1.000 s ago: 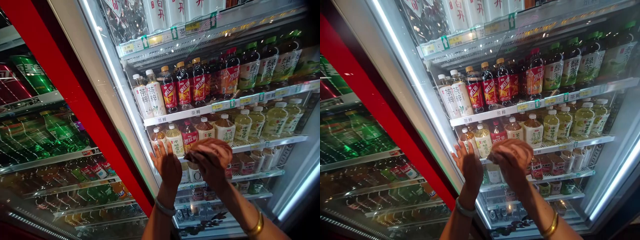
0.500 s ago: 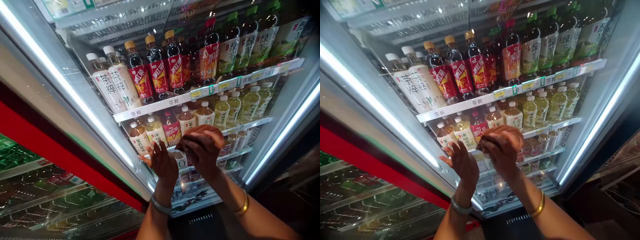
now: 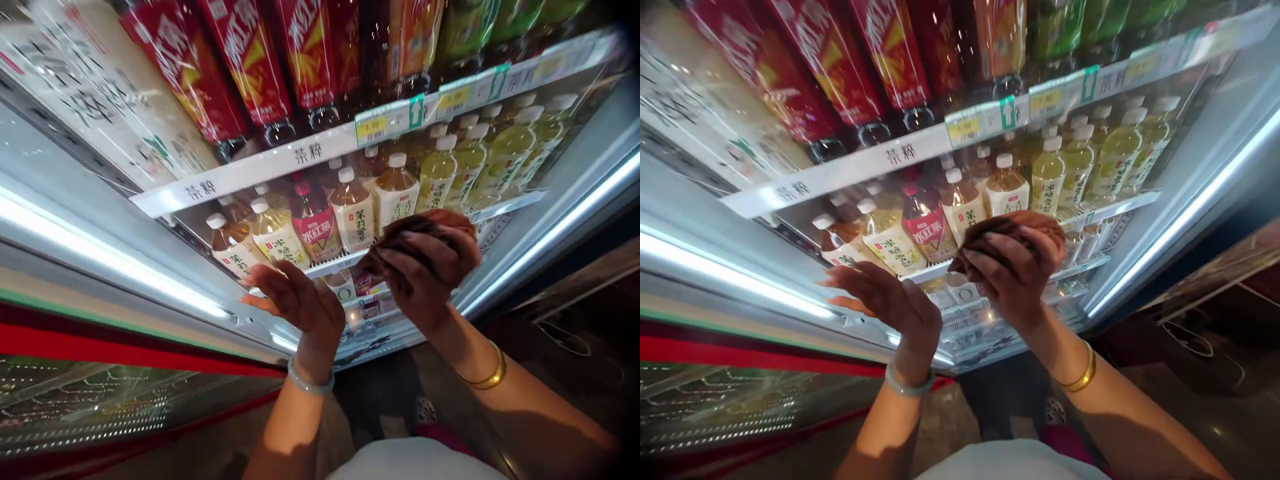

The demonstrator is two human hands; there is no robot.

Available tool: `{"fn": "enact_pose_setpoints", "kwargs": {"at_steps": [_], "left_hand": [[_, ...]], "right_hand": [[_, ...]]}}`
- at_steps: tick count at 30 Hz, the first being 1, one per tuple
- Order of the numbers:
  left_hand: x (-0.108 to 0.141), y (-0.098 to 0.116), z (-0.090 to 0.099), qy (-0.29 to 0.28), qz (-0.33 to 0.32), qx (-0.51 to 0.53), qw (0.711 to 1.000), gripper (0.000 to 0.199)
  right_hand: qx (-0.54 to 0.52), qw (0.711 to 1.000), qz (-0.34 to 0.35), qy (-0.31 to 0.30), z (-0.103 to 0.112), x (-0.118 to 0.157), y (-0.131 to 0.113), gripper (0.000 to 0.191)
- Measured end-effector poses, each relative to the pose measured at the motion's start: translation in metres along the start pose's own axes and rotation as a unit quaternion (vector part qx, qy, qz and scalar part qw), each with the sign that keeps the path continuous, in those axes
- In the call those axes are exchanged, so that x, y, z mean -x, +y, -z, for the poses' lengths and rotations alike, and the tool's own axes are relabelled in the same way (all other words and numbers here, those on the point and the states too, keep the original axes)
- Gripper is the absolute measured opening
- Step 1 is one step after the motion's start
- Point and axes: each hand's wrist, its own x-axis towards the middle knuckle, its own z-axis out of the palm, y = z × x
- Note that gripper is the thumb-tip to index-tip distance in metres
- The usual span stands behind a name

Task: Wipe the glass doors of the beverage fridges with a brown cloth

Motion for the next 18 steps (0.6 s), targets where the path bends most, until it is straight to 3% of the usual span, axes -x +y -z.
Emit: {"fn": "enact_pose_setpoints", "kwargs": {"at_steps": [4, 7, 9, 12, 15, 18], "left_hand": [[-0.001, 0.01, 0.001, -0.022, 0.037, -0.027, 0.999, 0.074], [0.002, 0.017, -0.002, -0.041, 0.041, -0.014, 0.998, 0.077], [0.004, 0.02, -0.007, -0.038, 0.012, 0.011, 0.999, 0.081], [0.005, 0.025, -0.014, -0.029, -0.005, 0.03, 0.999, 0.079], [0.002, 0.037, -0.019, -0.03, -0.007, 0.023, 0.999, 0.076], [0.003, 0.056, -0.026, -0.042, -0.026, 0.05, 0.998, 0.073]], "right_hand": [[0.019, 0.997, 0.061, -0.033, -0.005, -0.005, -0.012, 0.022], [0.039, 0.99, 0.134, -0.012, -0.004, -0.031, 0.006, 0.029], [0.045, 0.993, 0.112, 0.009, 0.002, -0.038, 0.023, 0.029], [0.029, 0.999, 0.03, 0.035, 0.012, -0.022, 0.032, 0.021], [0.015, 0.999, -0.03, -0.027, 0.015, 0.01, 0.018, 0.015], [0.008, 0.997, -0.002, -0.08, 0.013, 0.019, 0.005, 0.011]]}}
